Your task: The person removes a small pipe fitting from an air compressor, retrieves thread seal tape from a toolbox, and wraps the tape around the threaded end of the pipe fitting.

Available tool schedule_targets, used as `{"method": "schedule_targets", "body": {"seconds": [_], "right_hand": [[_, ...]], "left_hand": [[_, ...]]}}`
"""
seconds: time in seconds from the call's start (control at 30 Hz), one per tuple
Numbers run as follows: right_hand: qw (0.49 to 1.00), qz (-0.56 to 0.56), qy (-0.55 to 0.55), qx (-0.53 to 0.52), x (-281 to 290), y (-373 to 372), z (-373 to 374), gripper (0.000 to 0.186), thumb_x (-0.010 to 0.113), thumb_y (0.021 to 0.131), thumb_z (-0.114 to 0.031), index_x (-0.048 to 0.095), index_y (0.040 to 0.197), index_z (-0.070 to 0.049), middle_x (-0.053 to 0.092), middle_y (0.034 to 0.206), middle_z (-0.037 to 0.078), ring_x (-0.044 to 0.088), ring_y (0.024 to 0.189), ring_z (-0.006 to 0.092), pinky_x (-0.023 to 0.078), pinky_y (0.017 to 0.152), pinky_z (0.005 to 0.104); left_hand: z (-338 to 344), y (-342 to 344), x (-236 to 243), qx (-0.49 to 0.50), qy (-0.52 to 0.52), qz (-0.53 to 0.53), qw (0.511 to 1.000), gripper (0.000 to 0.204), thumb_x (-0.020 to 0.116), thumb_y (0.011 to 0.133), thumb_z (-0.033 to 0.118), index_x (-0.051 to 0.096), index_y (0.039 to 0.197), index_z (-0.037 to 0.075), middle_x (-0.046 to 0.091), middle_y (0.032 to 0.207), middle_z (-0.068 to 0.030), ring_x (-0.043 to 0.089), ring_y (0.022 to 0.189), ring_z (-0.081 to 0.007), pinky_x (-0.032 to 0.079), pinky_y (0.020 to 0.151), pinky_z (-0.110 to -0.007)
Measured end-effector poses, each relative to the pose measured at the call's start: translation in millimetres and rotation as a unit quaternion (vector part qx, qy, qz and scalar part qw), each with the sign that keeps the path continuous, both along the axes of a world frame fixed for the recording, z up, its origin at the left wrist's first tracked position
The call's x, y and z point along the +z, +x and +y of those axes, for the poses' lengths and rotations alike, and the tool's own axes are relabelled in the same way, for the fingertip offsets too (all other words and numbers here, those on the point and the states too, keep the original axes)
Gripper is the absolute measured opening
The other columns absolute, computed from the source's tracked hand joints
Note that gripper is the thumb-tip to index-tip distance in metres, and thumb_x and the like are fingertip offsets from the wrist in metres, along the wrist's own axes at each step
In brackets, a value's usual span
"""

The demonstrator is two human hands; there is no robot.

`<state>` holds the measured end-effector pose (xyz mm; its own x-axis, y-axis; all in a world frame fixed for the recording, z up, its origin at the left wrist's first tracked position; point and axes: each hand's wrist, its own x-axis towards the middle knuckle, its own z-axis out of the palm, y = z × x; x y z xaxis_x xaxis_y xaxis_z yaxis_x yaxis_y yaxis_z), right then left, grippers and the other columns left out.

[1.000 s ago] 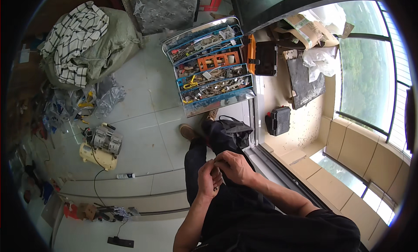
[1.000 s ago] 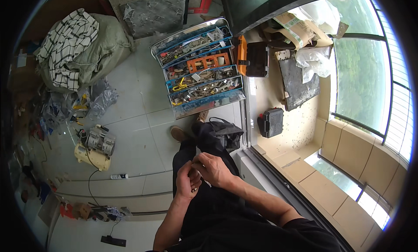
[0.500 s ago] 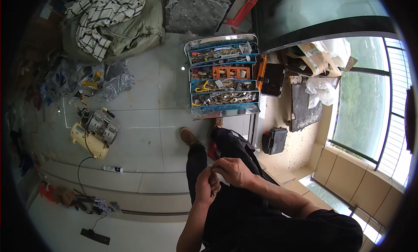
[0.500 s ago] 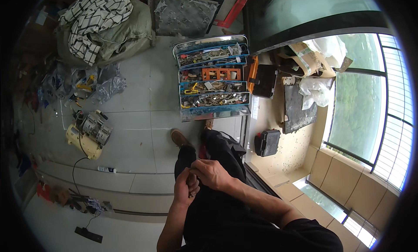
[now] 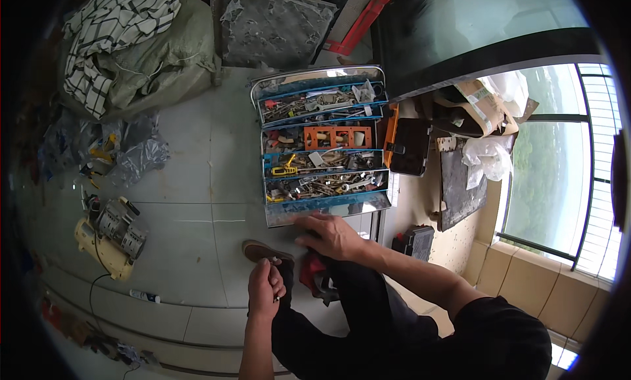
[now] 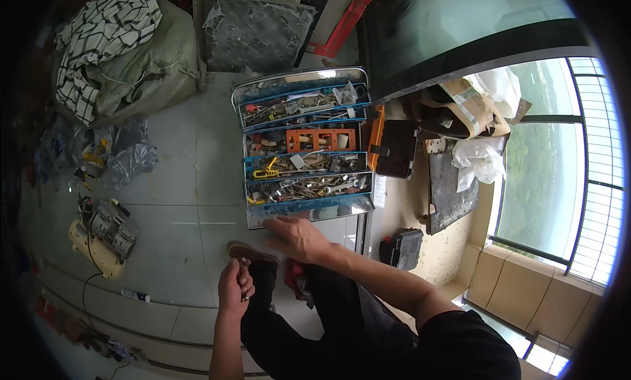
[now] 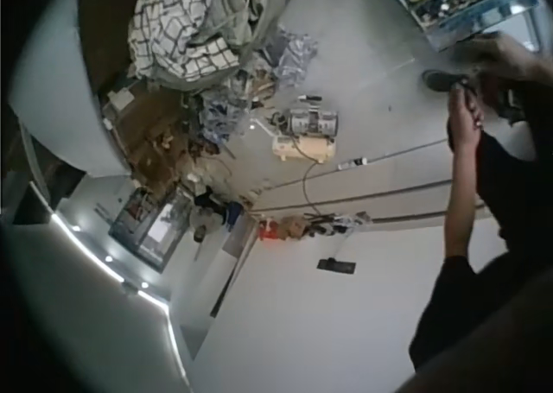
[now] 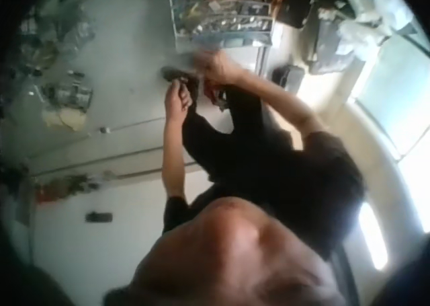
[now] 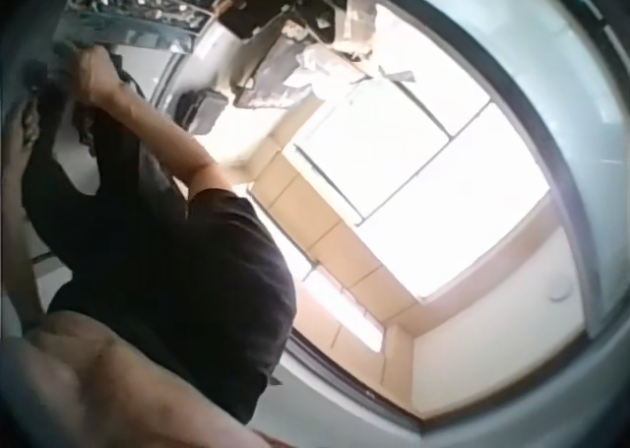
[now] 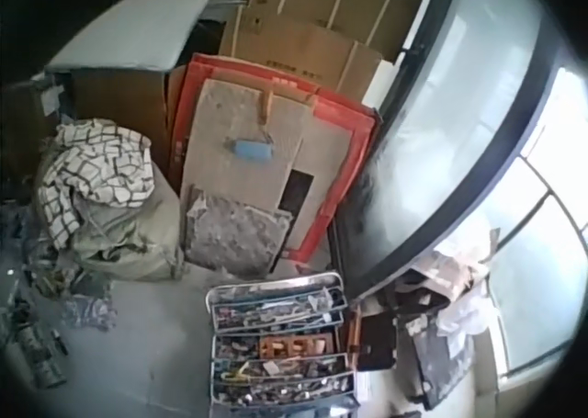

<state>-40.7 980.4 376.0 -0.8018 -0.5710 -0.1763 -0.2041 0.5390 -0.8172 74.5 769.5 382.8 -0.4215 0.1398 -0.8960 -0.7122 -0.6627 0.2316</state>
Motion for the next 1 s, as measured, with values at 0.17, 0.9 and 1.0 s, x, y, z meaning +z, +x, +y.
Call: {"method": "schedule_targets", "body": {"seconds": [0.17,0.9,1.0], "right_hand": [[0.982,0.086,0.140,-0.091,-160.4,-101.3,79.4,0.030,0.070,0.092,-0.024,0.066,0.111,-0.001,0.067,0.104,0.020,0.065,0.095,0.0411,0.052,0.082,0.0488],[0.859,0.276,0.430,0.014,-332.4,-357.7,83.3,0.033,0.062,0.098,-0.038,0.073,0.099,-0.006,0.073,0.098,0.016,0.071,0.092,0.0363,0.055,0.081,0.0479],[0.875,0.333,0.351,-0.028,-347.4,-365.8,103.4,0.034,0.062,0.098,-0.038,0.072,0.099,-0.006,0.073,0.095,0.016,0.071,0.092,0.0378,0.054,0.082,0.0492]], "left_hand": [[-22.6,-31.7,-149.7,-0.118,-0.203,0.050,0.971,0.024,0.067,0.099,0.027,0.060,0.099,0.004,0.045,0.066,0.0060,0.040,0.053,-0.0040,0.037,0.048,-0.026],[-17.2,-25.3,-428.8,-0.284,-0.398,0.280,0.826,0.035,0.084,0.077,0.025,0.063,0.070,-0.002,0.068,0.065,-0.0105,0.065,0.061,-0.0136,0.050,0.058,-0.032],[-15.4,-35.1,-423.3,-0.293,-0.383,0.279,0.831,0.035,0.084,0.078,0.026,0.063,0.070,-0.002,0.066,0.064,-0.0101,0.061,0.059,-0.0129,0.048,0.056,-0.032]]}}
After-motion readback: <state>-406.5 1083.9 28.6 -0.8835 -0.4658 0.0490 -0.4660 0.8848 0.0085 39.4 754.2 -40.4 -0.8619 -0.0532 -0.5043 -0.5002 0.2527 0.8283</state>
